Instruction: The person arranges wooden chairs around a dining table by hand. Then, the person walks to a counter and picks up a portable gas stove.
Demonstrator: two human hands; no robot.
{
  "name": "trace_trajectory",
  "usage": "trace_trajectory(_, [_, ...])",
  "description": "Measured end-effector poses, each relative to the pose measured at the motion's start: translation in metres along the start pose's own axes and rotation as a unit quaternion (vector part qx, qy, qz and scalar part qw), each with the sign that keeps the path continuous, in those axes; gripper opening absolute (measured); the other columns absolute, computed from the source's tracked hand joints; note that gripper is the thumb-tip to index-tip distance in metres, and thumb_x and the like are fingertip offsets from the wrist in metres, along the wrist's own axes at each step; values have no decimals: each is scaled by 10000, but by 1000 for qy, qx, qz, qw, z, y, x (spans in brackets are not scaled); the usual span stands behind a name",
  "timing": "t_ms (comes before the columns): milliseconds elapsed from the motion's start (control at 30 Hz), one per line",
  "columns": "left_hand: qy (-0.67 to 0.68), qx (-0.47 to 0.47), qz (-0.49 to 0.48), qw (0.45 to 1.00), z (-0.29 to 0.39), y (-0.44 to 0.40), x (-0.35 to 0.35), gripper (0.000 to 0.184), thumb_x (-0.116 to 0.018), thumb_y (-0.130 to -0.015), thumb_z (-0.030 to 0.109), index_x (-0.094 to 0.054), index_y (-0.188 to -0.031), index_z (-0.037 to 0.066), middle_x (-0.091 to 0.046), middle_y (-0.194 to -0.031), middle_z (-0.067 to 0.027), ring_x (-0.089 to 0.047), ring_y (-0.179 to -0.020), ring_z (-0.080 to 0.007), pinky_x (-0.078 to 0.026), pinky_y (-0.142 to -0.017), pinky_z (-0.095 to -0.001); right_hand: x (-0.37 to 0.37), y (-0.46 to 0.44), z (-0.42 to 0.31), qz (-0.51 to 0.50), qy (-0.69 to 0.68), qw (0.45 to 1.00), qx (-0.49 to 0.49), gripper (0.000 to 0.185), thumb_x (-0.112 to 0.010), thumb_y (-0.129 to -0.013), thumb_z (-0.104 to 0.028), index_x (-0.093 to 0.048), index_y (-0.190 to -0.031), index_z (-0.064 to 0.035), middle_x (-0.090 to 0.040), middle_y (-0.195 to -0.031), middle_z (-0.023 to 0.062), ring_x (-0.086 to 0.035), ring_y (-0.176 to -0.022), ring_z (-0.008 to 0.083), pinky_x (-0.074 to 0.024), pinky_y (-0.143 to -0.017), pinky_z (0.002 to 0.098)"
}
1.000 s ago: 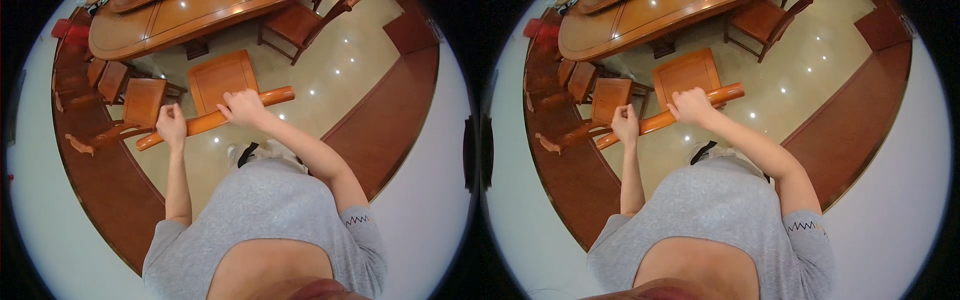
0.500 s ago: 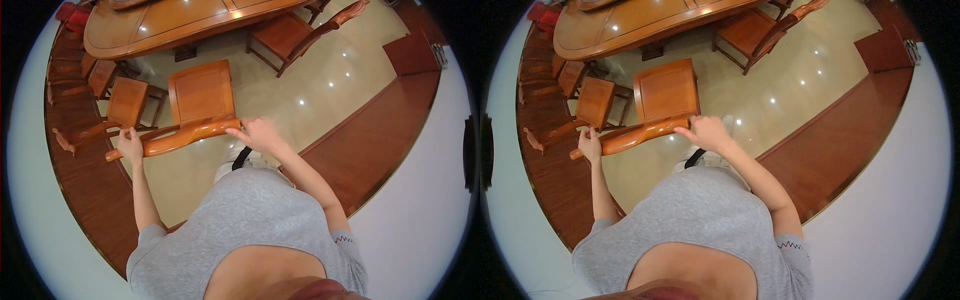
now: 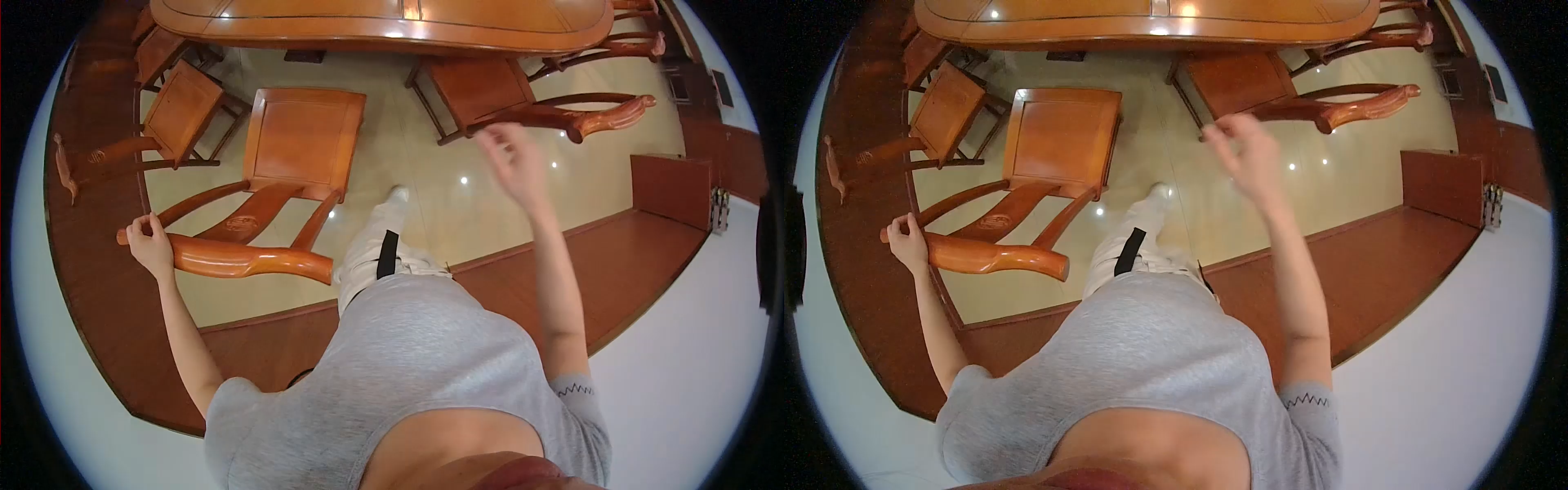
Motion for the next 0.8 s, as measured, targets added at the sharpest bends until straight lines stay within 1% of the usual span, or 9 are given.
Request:
trace_trajectory(100, [-31, -18, -7, 999, -6, -6, -1, 155, -636, -867, 165, -620, -837, 14, -590, -846, -124, -603, -774, -290, -483, -714, -399, 62, -45, 31, 152, -37, 987, -32, 215, -715, -844, -197, -668, -951, -17, -678, -898, 121, -654, -749, 243, -521, -685, 341])
trace_trajectory(233, [-75, 12, -27, 997, -13, -5, -5, 178, -638, -847, 179, -626, -806, 6, -612, -832, -143, -614, -803, -315, -488, -731, -430, 92, -79, 53, 210, 35, 977, -22, 275, -704, -842, -208, -642, -1032, -19, -654, -1035, 134, -635, -904, 265, -506, -796, 360])
trace_trajectory(300, [-79, 14, -39, 996, -8, -5, -9, 194, -638, -843, 192, -628, -799, 3, -619, -828, -149, -618, -808, -325, -490, -735, -442, 78, -86, 60, 214, 193, 953, 98, 361, -692, -839, -234, -598, -1115, -20, -599, -1166, 155, -561, -1083, 305, -452, -921, 402])
trace_trajectory(367, [-153, -4, -73, 985, 4, -6, -14, 210, -629, -844, 213, -639, -806, 6, -636, -842, -157, -623, -812, -338, -486, -748, -469, 72, -84, 90, 183, 201, 957, 101, 439, -682, -838, -293, -570, -1162, -19, -554, -1229, 176, -495, -1167, 349, -403, -980, 434])
trace_trajectory(433, [-247, -1, -171, 954, 15, 2, -37, 230, -648, -822, 276, -685, -858, 52, -683, -885, -164, -646, -832, -358, -479, -769, -489, 60, -82, 118, 34, 285, 957, 40, 424, -671, -846, -339, -597, -1130, -34, -572, -1218, 165, -504, -1156, 336, -416, -953, 437])
trace_trajectory(533, [-9, 114, -350, 930, 46, 32, -107, 390, -676, -844, 335, -682, -992, -26, -695, -954, -192, -671, -937, -311, -490, -867, -380, 102, -79, 133, -30, 224, 974, -24, 367, -654, -859, -362, -641, -1013, -28, -661, -1007, 138, -602, -986, 301, -427, -871, 428])
trace_trajectory(600, [175, 144, -455, 861, 135, 62, -139, 442, -674, -854, 326, -641, -1089, -46, -688, -972, -213, -665, -949, -289, -489, -861, -363, 132, -75, 143, -47, 159, 986, -31, 333, -648, -870, -350, -660, -938, -24, -684, -812, 114, -650, -806, 284, -427, -803, 420])
trace_trajectory(700, [150, -39, -479, 864, 288, 80, -166, 542, -664, -868, 352, -545, -1220, -44, -663, -1067, -226, -637, -1017, -332, -483, -890, -373, 171, -82, 182, -13, 171, 985, -6, 307, -655, -867, -333, -669, -959, -41, -689, -817, 113, -647, -818, 270, -428, -822, 419])
trace_trajectory(800, [210, -157, -388, 883, 473, 87, -163, 610, -679, -846, 408, -530, -1233, -40, -613, -1141, -243, -602, -1068, -359, -481, -903, -408, 186, -92, 249, -6, 155, 988, 9, 378, -616, -881, -415, -698, -879, -46, -691, -796, 108, -642, -804, 259, -411, -882, 400])
Point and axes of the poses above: each hand's wrist, its own y-axis away from the middle knuckle, its own x-axis out of the back of the hand, z = x × y, the point moved 8 cm from there along -y, towards the middle knuckle
